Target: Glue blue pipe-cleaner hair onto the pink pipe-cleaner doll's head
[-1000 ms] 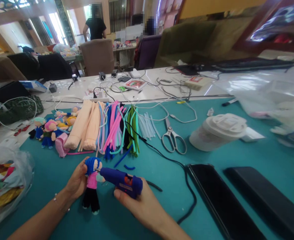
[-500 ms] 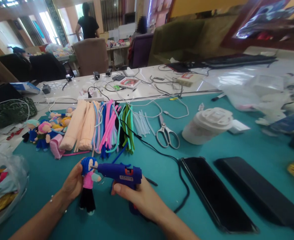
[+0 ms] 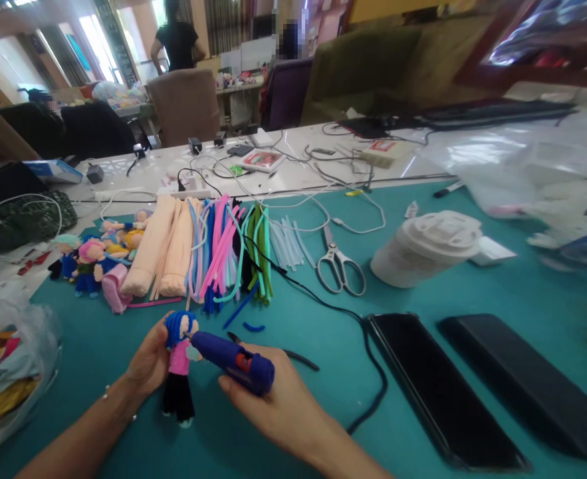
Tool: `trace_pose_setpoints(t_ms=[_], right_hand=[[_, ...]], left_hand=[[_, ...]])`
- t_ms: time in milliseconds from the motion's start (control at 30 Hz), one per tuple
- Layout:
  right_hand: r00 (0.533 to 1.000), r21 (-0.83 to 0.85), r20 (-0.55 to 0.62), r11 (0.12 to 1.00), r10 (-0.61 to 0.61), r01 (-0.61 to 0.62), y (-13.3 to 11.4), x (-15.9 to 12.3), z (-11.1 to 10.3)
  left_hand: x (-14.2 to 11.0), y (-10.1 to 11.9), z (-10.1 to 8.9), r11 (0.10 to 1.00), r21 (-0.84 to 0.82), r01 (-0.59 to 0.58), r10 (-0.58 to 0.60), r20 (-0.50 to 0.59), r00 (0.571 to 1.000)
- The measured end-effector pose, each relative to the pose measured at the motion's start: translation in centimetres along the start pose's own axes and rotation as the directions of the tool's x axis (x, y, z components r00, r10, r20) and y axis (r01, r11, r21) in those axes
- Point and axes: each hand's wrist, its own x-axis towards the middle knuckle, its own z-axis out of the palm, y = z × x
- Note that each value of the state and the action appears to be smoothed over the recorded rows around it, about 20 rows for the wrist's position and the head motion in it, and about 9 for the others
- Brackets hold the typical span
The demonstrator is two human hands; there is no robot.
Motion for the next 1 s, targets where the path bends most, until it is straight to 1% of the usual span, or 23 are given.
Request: trace_pose_setpoints(t_ms=[67,200,300,467,667,833,1000], right_hand=[[1.000,-0.010,0.005,1.000,-0.015,0.016,-0.1,0.0,-0.1],[1.000,-0.013,0.020,1.000,0.000,0.000,-0.4,0.0,-0.1],[0.999,0.007,0.032,1.000,-0.004,0.003,-0.6,0.1,-0.1],[0.996,0.030,0.086,0.999,-0.028,0.026,-0.7,0.2,-0.1],[0.994,0.047,0.111,0.999,-0.018,0.013,-0.7,0.4,-0.1],[0.992,0.065,0.124,0.998,-0.036,0.028,-0.8,0.5,-0.1],[0.992,0.072,0.124,0.997,-0.009,0.000,-1.4,0.5,-0.2]], left_hand=[[-0.1,0.0,0.0,1.000,0.006,0.006,-0.006,0.007,1.000],[-0.1,0.0,-0.1,1.000,0.015,0.012,-0.012,0.002,1.000],[0.0,0.0,-0.1,1.000,0.017,0.006,-0.006,-0.006,1.000],[-0.1,0.0,-0.1,1.000,0.014,-0.005,0.005,-0.023,1.000],[-0.1,0.0,-0.1,1.000,0.005,-0.013,0.013,-0.046,0.999],[0.0,0.0,-0.1,1.000,-0.003,-0.013,0.013,-0.059,0.998],[0.0,-0.1,-0.3,1.000,-0.010,-0.024,0.024,-0.067,0.997]])
